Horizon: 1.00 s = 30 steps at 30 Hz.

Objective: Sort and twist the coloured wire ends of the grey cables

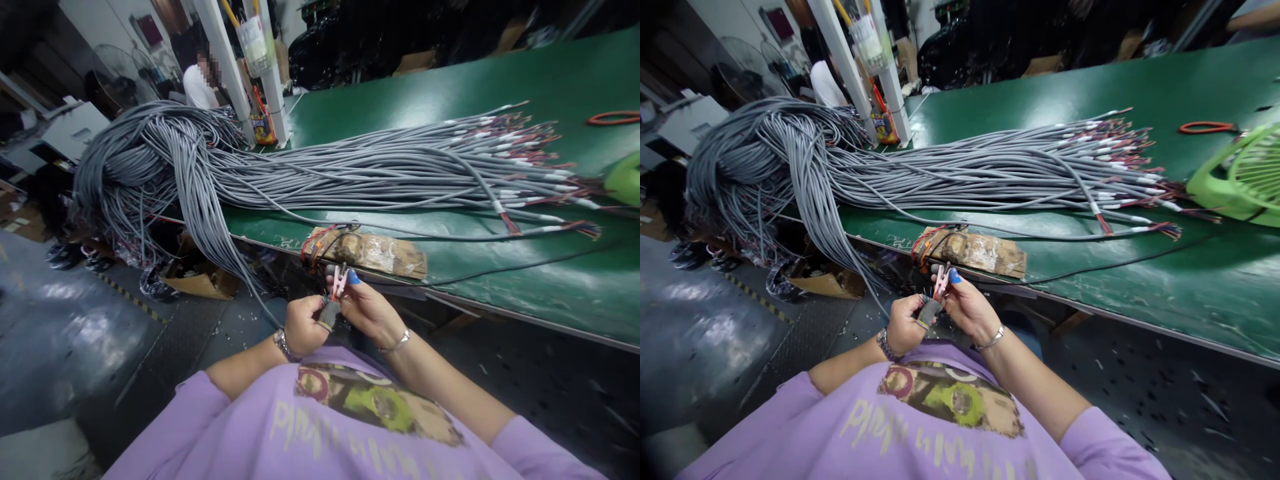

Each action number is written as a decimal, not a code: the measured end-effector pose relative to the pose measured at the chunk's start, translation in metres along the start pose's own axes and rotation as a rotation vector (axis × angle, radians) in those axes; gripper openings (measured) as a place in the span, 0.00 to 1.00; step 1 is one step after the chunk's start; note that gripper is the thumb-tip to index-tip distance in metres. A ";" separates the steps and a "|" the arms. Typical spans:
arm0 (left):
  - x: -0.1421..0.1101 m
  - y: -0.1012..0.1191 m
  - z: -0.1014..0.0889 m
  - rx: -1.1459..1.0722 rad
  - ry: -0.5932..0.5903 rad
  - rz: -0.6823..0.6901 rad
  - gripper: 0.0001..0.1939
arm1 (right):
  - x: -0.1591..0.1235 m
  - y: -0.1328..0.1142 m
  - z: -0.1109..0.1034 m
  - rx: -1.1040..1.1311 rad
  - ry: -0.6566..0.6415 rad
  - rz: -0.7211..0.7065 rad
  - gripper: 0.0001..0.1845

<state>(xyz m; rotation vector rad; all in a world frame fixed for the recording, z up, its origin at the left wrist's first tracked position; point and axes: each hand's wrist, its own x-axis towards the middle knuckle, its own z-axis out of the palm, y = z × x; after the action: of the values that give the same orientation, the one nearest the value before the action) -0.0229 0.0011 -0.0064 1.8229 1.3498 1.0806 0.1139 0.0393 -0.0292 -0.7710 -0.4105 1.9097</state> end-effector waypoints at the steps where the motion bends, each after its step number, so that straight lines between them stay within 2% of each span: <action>1: 0.000 -0.001 0.001 0.003 0.011 0.022 0.13 | 0.001 0.001 -0.001 0.015 -0.016 -0.005 0.15; 5: -0.001 -0.005 0.002 0.046 0.038 0.108 0.14 | 0.002 0.002 -0.003 0.095 -0.061 0.004 0.17; 11: -0.001 -0.006 0.002 0.114 0.077 0.213 0.15 | -0.001 0.001 0.002 0.131 -0.069 0.066 0.09; 19: -0.001 -0.005 -0.001 0.099 0.078 0.235 0.12 | -0.005 -0.001 0.001 0.107 -0.125 0.079 0.18; 23: -0.004 -0.003 -0.002 0.080 0.107 0.300 0.12 | -0.006 -0.002 -0.001 0.095 -0.118 0.100 0.20; 30: 0.000 -0.002 -0.007 0.162 0.191 0.437 0.14 | -0.004 -0.004 -0.004 -0.039 -0.068 0.037 0.12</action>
<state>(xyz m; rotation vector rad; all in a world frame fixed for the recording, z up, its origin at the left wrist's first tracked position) -0.0301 0.0018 -0.0047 2.2507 1.1998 1.4335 0.1206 0.0378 -0.0283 -0.7454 -0.4790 1.9720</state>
